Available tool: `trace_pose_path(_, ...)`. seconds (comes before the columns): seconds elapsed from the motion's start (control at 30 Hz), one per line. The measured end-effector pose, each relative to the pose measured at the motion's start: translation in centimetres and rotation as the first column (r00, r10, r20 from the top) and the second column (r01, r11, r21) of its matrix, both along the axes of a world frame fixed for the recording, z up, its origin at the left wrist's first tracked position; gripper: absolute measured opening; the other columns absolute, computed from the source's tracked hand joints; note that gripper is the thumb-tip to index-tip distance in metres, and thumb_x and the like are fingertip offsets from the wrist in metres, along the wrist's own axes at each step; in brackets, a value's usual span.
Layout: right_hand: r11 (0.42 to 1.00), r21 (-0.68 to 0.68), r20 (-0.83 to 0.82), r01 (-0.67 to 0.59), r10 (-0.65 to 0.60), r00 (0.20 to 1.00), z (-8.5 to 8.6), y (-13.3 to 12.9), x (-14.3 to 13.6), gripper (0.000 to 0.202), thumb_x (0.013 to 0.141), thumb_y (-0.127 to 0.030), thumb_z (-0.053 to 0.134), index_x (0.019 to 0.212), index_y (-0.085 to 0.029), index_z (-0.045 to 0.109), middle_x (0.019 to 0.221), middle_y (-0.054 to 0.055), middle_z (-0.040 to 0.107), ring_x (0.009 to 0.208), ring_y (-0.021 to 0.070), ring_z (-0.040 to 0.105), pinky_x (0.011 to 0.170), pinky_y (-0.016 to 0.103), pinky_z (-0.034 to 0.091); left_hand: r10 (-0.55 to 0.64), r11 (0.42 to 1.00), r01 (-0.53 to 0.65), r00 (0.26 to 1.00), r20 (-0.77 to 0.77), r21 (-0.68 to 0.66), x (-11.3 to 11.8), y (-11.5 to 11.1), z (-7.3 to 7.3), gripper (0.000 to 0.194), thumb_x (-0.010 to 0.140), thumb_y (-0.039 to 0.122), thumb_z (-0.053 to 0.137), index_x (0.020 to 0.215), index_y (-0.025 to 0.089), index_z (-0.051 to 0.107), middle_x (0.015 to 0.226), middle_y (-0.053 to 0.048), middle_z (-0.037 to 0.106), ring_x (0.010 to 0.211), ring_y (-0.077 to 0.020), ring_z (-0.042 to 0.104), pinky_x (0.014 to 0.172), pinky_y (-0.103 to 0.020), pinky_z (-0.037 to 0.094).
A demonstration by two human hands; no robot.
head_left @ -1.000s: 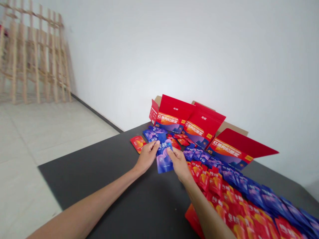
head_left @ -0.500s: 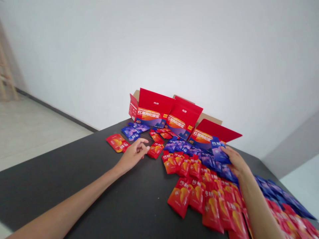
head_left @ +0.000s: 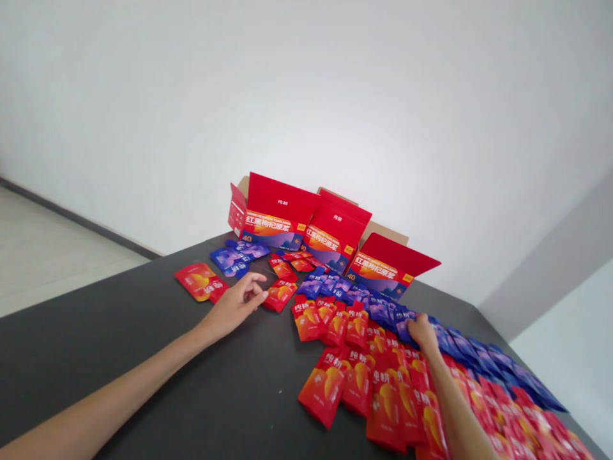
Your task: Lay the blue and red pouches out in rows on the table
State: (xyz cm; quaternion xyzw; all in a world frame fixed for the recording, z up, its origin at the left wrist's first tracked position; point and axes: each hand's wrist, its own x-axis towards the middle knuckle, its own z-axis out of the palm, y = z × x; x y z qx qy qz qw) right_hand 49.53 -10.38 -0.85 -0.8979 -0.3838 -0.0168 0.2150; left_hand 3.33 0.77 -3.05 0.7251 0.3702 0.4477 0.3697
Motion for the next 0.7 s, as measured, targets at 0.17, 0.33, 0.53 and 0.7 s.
trace_pose_path(0.17, 0.990, -0.115, 0.084, 0.083, -0.074, 0.994, -1.2, 0.7, -0.4, 0.038, 0.095, -0.033, 0.056, 0.122, -0.008, 0.052, 0.120, 0.019, 0.045, 0.113, 0.0318, 0.044, 0.092, 0.047, 0.041, 0.020, 0.999, -0.018, 0.999, -0.039, 0.047, 0.0, -0.1, 0.3, 0.035, 0.082, 0.046, 0.047, 0.109, 0.023, 0.050, 0.070, 0.003, 0.059, 0.061, -0.0141, 0.056, 0.061, -0.023, 0.045)
trace_pose_path(0.33, 0.978, -0.203, 0.118, 0.042, -0.018, 0.993, -1.5, 1.0, -0.9, 0.039, 0.089, -0.037, 0.055, 0.119, -0.012, 0.058, 0.119, 0.022, 0.046, 0.117, 0.0402, 0.038, 0.090, 0.054, 0.036, 0.083, 0.990, -0.069, 0.991, -0.106, 0.126, -0.1, -0.5, 0.8, 0.031, 0.084, 0.041, 0.044, 0.109, 0.024, 0.051, 0.076, 0.002, 0.063, 0.070, -0.0154, 0.060, 0.064, -0.023, 0.045)
trace_pose_path(0.53, 0.976, -0.061, 0.224, -0.208, 0.217, 0.950, 1.5, 3.7, -3.8, 0.037, 0.091, -0.035, 0.047, 0.118, -0.013, 0.059, 0.112, 0.017, 0.052, 0.114, 0.0314, 0.044, 0.094, 0.040, 0.037, 0.275, 0.946, -0.217, 0.930, -0.244, 0.240, -0.5, -0.9, 0.9, 0.028, 0.087, 0.034, 0.042, 0.113, 0.028, 0.048, 0.084, 0.002, 0.064, 0.068, -0.0143, 0.060, 0.062, -0.022, 0.042)
trace_pose_path(0.7, 0.591, 0.092, 0.105, -0.802, 0.795, 0.598, 3.6, 7.9, -14.1, 0.025, 0.092, -0.032, 0.045, 0.101, -0.017, 0.063, 0.100, 0.006, 0.059, 0.092, 0.0198, 0.056, 0.082, 0.027, 0.043, 0.420, 0.893, -0.340, 0.865, -0.274, 0.297, -1.0, -0.4, 0.6, 0.028, 0.087, 0.032, 0.042, 0.115, 0.027, 0.047, 0.091, -0.001, 0.065, 0.075, -0.0167, 0.062, 0.065, -0.025, 0.044)
